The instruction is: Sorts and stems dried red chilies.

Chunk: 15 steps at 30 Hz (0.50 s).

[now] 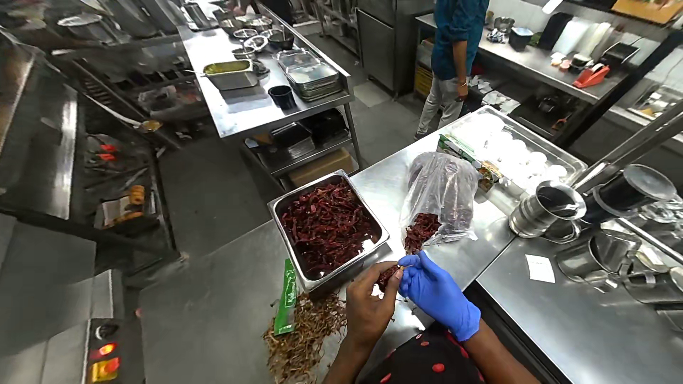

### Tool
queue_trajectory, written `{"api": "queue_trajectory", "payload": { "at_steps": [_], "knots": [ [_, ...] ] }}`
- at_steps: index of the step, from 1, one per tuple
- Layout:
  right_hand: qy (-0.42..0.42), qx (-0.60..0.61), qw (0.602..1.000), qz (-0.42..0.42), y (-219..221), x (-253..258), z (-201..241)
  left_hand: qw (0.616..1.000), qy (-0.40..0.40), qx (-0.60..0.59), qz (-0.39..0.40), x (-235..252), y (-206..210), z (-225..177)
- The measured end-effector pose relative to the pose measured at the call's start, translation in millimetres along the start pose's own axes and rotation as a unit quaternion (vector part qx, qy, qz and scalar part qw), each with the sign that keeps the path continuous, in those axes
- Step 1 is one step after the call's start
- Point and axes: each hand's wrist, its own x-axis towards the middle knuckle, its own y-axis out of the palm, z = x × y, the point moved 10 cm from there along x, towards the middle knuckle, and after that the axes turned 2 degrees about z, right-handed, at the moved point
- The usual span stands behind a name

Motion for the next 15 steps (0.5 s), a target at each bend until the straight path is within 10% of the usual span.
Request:
{"api": "queue_trajectory", "payload": {
  "at_steps": [15],
  "knots": [
    [0.017, 0.047, 0.995, 0.086, 37, 2, -4, 0.966, 0.151, 0.197, -0.072, 0, -17, -53]
  ]
}}
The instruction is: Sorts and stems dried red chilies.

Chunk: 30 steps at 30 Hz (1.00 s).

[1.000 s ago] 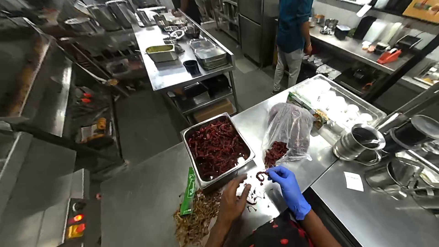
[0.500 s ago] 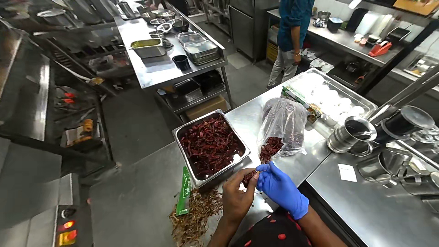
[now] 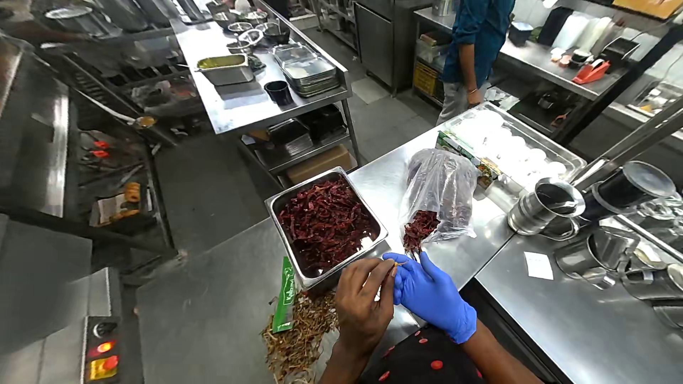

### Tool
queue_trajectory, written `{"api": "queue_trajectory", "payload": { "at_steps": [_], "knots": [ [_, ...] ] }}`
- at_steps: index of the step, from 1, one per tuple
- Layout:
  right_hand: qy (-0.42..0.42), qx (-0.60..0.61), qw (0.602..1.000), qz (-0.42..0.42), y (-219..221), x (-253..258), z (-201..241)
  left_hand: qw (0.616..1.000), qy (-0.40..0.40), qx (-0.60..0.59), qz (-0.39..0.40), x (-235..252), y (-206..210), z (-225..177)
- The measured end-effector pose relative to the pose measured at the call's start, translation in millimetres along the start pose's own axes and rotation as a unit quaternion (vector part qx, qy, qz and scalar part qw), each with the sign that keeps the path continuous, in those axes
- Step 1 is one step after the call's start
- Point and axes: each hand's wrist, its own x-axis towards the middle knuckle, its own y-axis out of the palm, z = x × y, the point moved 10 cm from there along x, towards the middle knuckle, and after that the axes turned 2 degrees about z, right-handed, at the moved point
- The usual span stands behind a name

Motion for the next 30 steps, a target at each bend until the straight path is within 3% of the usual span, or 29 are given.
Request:
{"api": "queue_trajectory", "payload": {
  "at_steps": [10, 14, 19, 23, 27, 30],
  "knots": [
    [0.015, -0.011, 1.0, 0.001, -1, 0, -7, 1.0, -0.006, -0.007, 0.026, 0, 3, 5],
    [-0.005, -0.152, 0.987, -0.057, -11, 1, -5, 0.997, -0.028, -0.044, 0.05, -4, 11, 13],
    [-0.044, -0.297, 0.942, -0.149, -24, 0, 9, 0.985, -0.097, -0.136, 0.051, -9, 17, 27],
    [-0.054, -0.324, 0.922, -0.205, -27, -2, 15, 0.944, -0.198, -0.258, 0.051, -19, 28, 41],
    [-0.105, -0.367, 0.904, -0.19, -19, -3, 25, 0.871, -0.298, -0.386, 0.06, -27, 44, 50],
    [-0.15, -0.438, 0.867, -0.186, -9, -7, 28, 0.839, -0.331, -0.43, 0.048, -36, 46, 54]
  ]
}}
